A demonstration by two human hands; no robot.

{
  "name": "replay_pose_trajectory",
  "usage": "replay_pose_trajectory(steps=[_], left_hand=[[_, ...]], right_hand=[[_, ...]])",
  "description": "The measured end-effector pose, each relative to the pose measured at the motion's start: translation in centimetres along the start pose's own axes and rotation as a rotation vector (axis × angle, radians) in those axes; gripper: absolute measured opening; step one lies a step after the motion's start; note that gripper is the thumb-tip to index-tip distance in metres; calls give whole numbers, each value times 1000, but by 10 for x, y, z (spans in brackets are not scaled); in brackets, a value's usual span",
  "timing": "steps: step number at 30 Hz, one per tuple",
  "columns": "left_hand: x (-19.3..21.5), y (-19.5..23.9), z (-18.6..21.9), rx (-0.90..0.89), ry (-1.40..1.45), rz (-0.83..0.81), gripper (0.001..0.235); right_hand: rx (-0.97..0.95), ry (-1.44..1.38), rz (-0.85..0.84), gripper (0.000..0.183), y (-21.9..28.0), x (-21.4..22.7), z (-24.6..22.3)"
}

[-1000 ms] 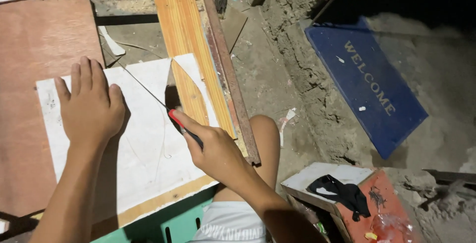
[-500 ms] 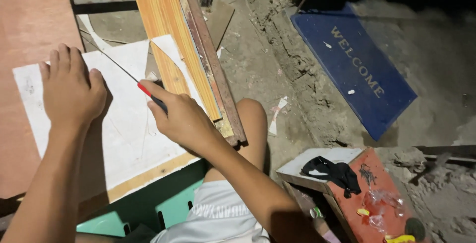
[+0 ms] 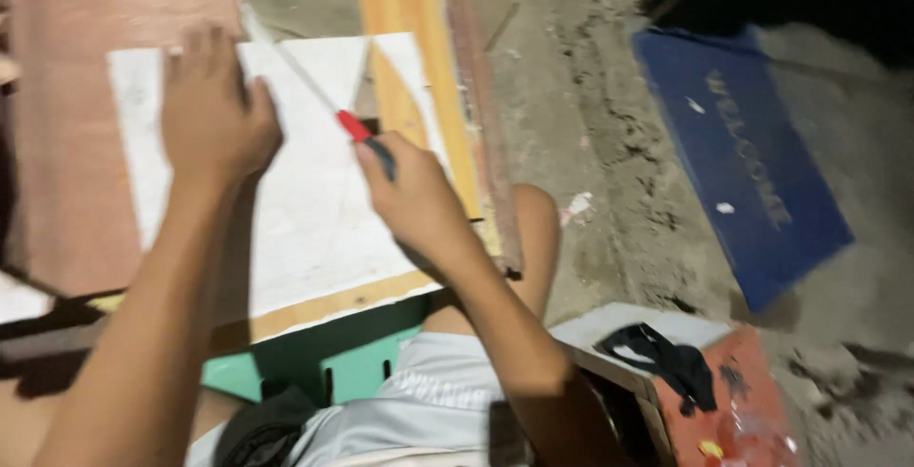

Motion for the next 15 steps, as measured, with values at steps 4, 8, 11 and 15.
replay_pose_trajectory(steps=[4, 8, 11, 15], left_hand=[[-1, -2, -1, 78, -65, 27, 64], [2, 1, 5, 159, -59, -28, 67], [13, -7, 12, 196, -79, -27, 66], [15, -5, 15, 316, -76, -158, 68]], right_hand=[[40, -3, -88, 27, 6, 3, -10], [-68, -10, -92, 36, 12, 8, -30], [-117, -42, -48, 41, 8, 10, -43], [-104, -75, 0, 42, 9, 6, -30]])
Point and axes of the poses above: each hand's wrist, its own y-axis away from the middle knuckle, its own x-axis out of the back of the hand, z = x × y, the point moved 3 cm from there along -y, towards the middle knuckle, and after that the axes turned 14 degrees about x, right-handed, at the moved point
